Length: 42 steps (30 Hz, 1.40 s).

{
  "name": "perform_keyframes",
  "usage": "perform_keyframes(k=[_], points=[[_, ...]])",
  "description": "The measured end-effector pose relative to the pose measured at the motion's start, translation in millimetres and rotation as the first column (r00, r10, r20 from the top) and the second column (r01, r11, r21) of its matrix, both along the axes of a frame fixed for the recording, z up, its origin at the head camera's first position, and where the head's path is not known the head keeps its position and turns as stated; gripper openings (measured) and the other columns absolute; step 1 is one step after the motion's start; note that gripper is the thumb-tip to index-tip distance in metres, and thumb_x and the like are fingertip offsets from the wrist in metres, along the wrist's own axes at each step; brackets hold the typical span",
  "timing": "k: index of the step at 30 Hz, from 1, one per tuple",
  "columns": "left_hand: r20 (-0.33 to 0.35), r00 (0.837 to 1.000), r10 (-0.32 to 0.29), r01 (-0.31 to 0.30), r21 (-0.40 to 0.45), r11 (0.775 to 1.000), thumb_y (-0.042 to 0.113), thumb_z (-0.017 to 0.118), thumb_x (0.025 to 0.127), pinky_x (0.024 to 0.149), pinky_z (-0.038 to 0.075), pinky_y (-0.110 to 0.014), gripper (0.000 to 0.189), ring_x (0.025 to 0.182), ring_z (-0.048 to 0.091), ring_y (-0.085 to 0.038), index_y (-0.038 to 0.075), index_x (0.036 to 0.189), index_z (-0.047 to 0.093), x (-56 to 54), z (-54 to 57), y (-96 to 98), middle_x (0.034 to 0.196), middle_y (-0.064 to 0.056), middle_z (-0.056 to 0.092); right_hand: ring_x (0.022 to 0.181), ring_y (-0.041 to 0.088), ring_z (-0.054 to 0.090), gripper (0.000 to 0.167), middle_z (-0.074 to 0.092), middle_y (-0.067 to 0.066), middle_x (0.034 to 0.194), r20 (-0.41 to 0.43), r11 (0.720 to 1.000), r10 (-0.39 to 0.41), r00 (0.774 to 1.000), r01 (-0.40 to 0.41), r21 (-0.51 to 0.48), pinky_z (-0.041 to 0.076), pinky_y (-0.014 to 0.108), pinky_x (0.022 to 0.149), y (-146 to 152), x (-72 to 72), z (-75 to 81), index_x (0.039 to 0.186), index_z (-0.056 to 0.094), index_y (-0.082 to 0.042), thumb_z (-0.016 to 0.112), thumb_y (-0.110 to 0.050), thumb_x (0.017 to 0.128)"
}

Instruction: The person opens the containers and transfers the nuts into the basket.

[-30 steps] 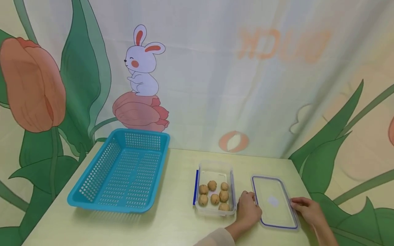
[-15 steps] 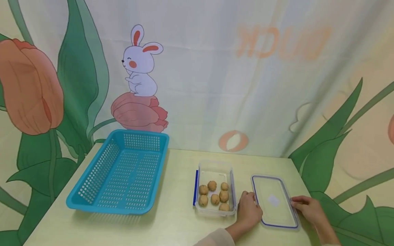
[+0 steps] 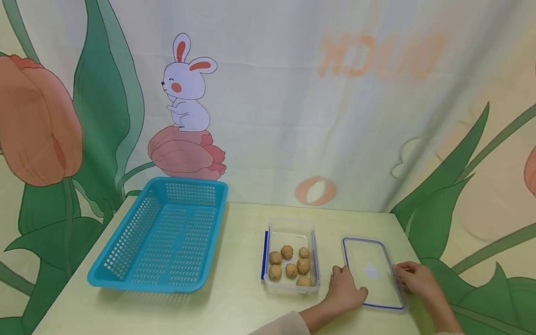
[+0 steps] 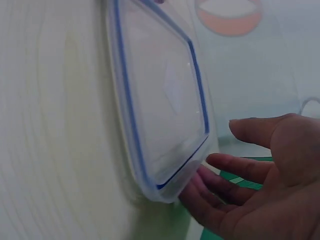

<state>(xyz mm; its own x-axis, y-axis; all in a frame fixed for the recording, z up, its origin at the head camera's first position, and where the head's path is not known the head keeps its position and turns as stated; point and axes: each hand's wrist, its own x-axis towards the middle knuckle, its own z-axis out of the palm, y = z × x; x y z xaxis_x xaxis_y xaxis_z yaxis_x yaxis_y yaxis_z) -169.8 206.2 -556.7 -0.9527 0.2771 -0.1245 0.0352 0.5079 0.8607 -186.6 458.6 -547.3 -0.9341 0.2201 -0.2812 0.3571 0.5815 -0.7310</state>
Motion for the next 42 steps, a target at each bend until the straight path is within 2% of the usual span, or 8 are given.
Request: perform_keyframes(k=[6,10,14,18,23,29,36,42], points=[[0.024,0.979,-0.201,0.202,-0.058,0.978,0.041,0.076,0.092,0.098,0.055,-0.033,0.071,0.119,0.061,-0.02,0.004,0.149,0.055,12.0,32.9,-24.9,0.132,-0.009,0.056,0.107,0.041,0.067,0.06,0.065,0.034,0.123,0.005,0.985,0.125,0.992,-0.124,0.12,0.059,0.045,0.081,-7,2.7,16.6,0.137,0.054,0.015,0.056,-0.039,0.11],[0.007,0.943,-0.332,0.331,0.057,0.942,0.041,0.074,0.097,0.092,0.055,-0.026,0.063,0.11,0.062,-0.008,0.007,0.148,0.058,9.0,62.1,-54.9,0.124,0.001,0.064,0.128,0.052,0.056,0.069,0.056,0.037,0.141,-0.028,0.968,0.193,0.981,-0.186,0.17,0.054,0.057,0.095,-21,5.1,36.3,0.145,0.05,0.013,0.053,-0.048,0.111],[-0.029,0.94,-0.339,0.337,0.205,0.919,0.034,0.076,0.098,0.093,0.053,-0.022,0.056,0.111,0.063,-0.007,0.005,0.143,0.061,-1.1,90.6,-91.3,0.119,0.007,0.068,0.133,0.049,0.055,0.071,0.055,0.032,0.147,-0.092,0.971,0.23,0.969,-0.222,0.091,0.054,0.055,0.1,-49,4.4,59.8,0.151,0.047,0.01,0.054,-0.048,0.11],[-0.072,0.95,-0.305,0.313,0.235,0.92,0.03,0.077,0.098,0.094,0.053,-0.024,0.052,0.117,0.064,-0.015,0.006,0.141,0.062,-17.5,104.8,-123.7,0.125,0.003,0.068,0.132,0.045,0.057,0.067,0.054,0.03,0.149,-0.163,0.964,0.262,0.951,-0.264,0.009,0.057,0.048,0.1,-79,1.6,74.4,0.153,0.047,0.007,0.056,-0.044,0.11],[-0.069,0.969,-0.238,0.248,0.243,0.938,0.027,0.078,0.098,0.101,0.054,-0.038,0.051,0.124,0.062,-0.026,0.006,0.14,0.061,-40.7,102.2,-153.2,0.132,-0.005,0.066,0.131,0.039,0.059,0.066,0.056,0.024,0.148,-0.196,0.951,0.277,0.941,-0.298,-0.088,0.055,0.048,0.104,-115,-4.8,78.2,0.154,0.048,0.001,0.059,-0.045,0.109],[-0.127,0.975,-0.184,0.199,0.117,0.973,0.03,0.077,0.099,0.109,0.049,-0.052,0.056,0.133,0.056,-0.033,0.003,0.145,0.058,-65.7,87.5,-173.8,0.142,-0.014,0.061,0.128,0.035,0.061,0.064,0.058,0.019,0.146,-0.221,0.939,0.255,0.942,-0.295,-0.176,0.053,0.05,0.106,-150,-13.2,66.5,0.153,0.05,-0.002,0.063,-0.045,0.107],[-0.157,0.966,-0.207,0.211,0.011,0.977,0.03,0.078,0.099,0.111,0.048,-0.051,0.058,0.135,0.055,-0.034,0.002,0.145,0.058,-89.0,64.2,-186.3,0.143,-0.014,0.061,0.135,0.043,0.055,0.061,0.054,0.024,0.148,-0.232,0.898,0.17,0.958,-0.248,-0.364,0.053,0.05,0.108,-177,-28.7,28.4,0.154,0.046,0.002,0.063,-0.035,0.108],[-0.202,0.934,-0.294,0.277,-0.111,0.955,0.026,0.08,0.096,0.11,0.049,-0.046,0.054,0.132,0.058,-0.03,0.003,0.141,0.062,-104.3,48.9,-189.8,0.137,-0.009,0.064,0.13,0.041,0.06,0.058,0.055,0.027,0.143,-0.189,0.879,0.094,0.977,-0.171,-0.446,0.054,0.049,0.107,-190,-33.4,-0.7,0.153,0.044,0.007,0.063,-0.025,0.109]])
